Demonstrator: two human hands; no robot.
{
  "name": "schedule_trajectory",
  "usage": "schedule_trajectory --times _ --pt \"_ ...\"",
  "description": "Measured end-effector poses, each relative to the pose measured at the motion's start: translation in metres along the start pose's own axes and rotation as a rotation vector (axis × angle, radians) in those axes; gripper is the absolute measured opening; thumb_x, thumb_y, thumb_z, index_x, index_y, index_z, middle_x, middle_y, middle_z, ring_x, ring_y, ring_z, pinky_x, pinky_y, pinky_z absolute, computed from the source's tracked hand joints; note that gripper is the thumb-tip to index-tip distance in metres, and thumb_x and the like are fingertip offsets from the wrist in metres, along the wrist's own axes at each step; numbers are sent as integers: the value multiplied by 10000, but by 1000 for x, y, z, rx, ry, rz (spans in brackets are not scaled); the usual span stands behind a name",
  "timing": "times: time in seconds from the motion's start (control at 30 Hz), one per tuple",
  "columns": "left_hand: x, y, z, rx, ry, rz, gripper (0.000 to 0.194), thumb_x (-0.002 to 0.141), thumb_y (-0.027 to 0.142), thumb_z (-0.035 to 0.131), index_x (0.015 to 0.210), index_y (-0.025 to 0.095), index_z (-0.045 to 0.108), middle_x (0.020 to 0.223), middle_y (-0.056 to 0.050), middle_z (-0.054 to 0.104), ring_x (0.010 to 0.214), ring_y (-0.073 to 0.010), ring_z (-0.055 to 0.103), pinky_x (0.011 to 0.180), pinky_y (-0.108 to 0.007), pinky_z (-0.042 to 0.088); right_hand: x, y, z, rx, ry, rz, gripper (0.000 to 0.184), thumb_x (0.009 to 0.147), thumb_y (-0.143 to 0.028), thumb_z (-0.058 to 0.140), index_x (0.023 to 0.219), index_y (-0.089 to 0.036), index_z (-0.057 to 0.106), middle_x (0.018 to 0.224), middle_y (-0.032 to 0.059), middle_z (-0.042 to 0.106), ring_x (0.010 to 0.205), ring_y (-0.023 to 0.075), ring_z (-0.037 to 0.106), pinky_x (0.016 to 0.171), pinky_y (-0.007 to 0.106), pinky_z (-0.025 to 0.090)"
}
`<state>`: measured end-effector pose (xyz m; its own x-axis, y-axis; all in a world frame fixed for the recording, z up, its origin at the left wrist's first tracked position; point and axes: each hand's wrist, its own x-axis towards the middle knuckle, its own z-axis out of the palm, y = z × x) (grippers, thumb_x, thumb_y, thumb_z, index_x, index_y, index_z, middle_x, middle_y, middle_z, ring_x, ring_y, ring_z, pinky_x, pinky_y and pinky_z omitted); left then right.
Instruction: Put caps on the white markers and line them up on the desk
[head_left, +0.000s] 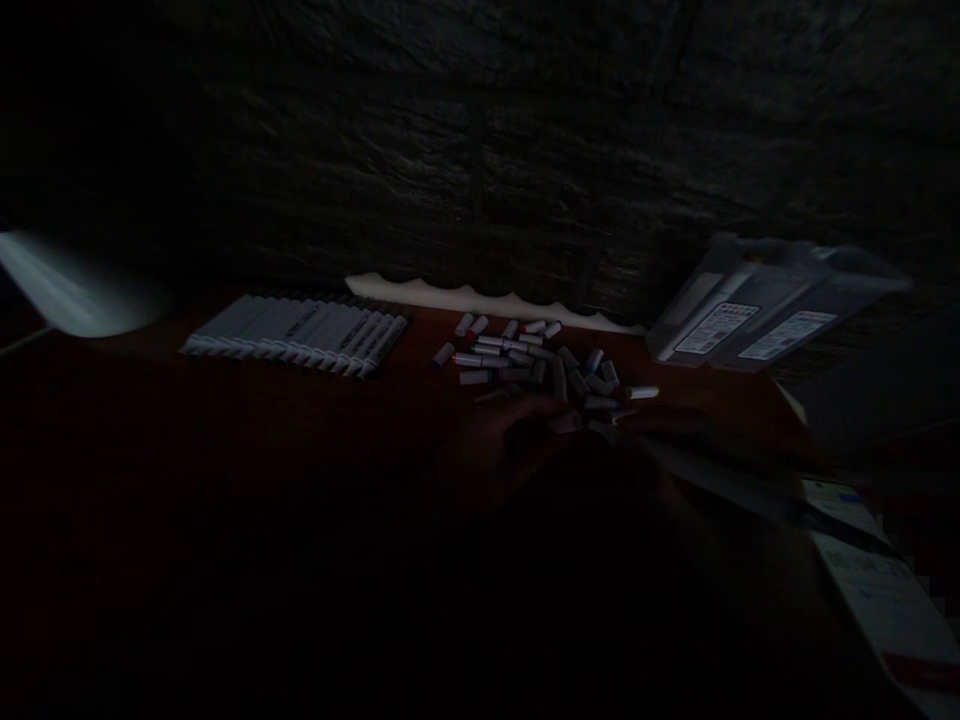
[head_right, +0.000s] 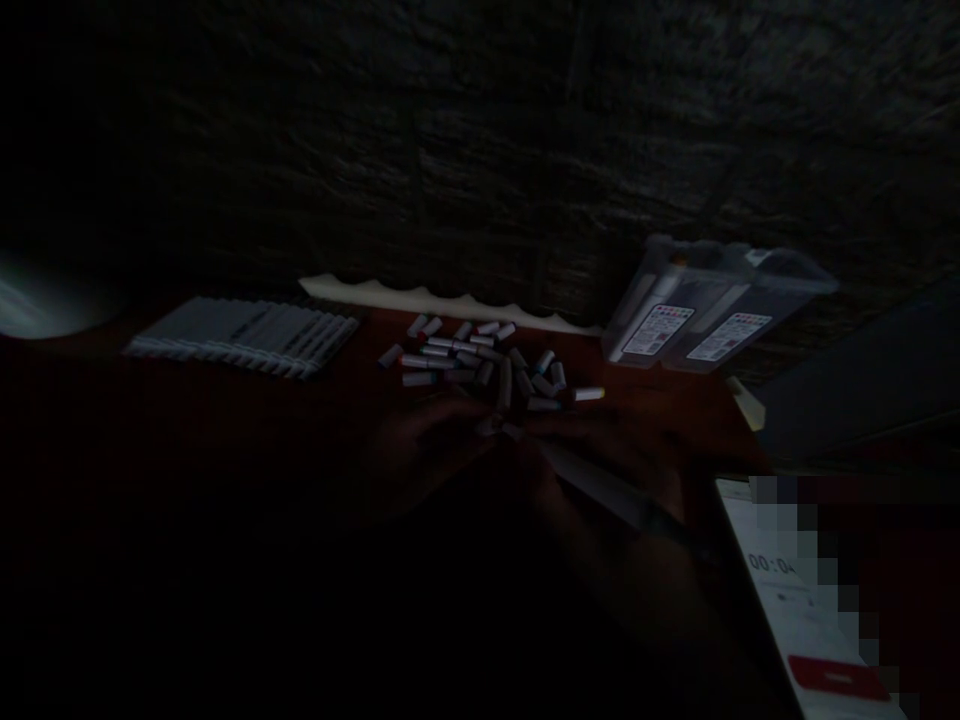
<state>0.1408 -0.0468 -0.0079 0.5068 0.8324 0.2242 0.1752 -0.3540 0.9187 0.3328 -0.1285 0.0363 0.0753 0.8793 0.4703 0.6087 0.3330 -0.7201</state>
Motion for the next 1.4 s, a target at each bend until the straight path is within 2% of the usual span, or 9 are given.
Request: schedule_trajectory --times 0.2,0.47,0.57,0.67,0.73,0.87,1.1,1.23,1.4 --pt "-2 1 -2 45 -41 13 246 931 330 613 1145 233 686 1089 -28 730 998 -185 682 844 -276 549 3 4 -1 -17 -46 -95 208 860 -293 676 1055 -320 740 1010 31 764 884 226 735 693 328 610" --pt "-3 10 -1 166 15 47 257 951 350 577 1152 236 690 1113 -25 729 1031 -192 668 897 -281 521 0 7 -3 -148 -97 -204 273 897 -249 609 1131 -323 729 1064 25 758 938 226 732 780 340 610" --pt "-3 18 -2 188 46 15 246 946 369 582 1091 216 707 1055 -29 737 987 -187 669 891 -279 514 3 13 -9 -276 -42 -209 244 910 -255 590 1106 -273 735 1047 46 757 925 239 731 790 359 605" --pt "-4 23 -4 160 46 -17 255 940 417 588 1027 218 721 994 -18 735 923 -168 666 824 -251 517 8 22 -16 -373 91 -138 201 901 -280 618 1053 -231 740 1012 61 758 867 240 732 751 360 603" --pt "-6 23 -5 145 20 -32 270 938 438 586 1015 220 725 978 -17 731 907 -164 665 774 -238 515 11 26 -17 -366 126 -93 186 897 -290 631 1028 -212 738 994 65 758 846 235 732 746 356 602" --pt "-5 19 -4 138 -12 -50 285 943 448 573 1036 220 718 967 -18 730 868 -156 667 712 -232 509 9 22 -11 -289 68 -104 183 904 -284 617 1025 -201 727 993 64 760 861 226 732 761 346 598" --pt "-1 16 -4 126 20 19 243 941 395 587 1025 208 718 979 -24 740 896 -159 674 773 -259 520 5 9 -10 -224 104 -112 167 892 -312 647 1014 -222 718 970 49 760 843 209 731 733 314 592" --pt "-1 15 -3 104 27 9 248 944 398 584 1027 207 718 977 -27 742 904 -164 674 794 -267 521 3 6 -9 -184 68 -110 155 883 -306 663 1004 -226 719 965 45 761 820 204 730 721 309 592" --pt "-1 12 0 83 41 8 234 925 392 614 1026 205 711 1006 -35 738 943 -178 671 843 -282 514 1 9 -9 -203 39 -110 173 872 -296 683 1031 -242 722 1009 43 759 869 212 727 776 331 588"
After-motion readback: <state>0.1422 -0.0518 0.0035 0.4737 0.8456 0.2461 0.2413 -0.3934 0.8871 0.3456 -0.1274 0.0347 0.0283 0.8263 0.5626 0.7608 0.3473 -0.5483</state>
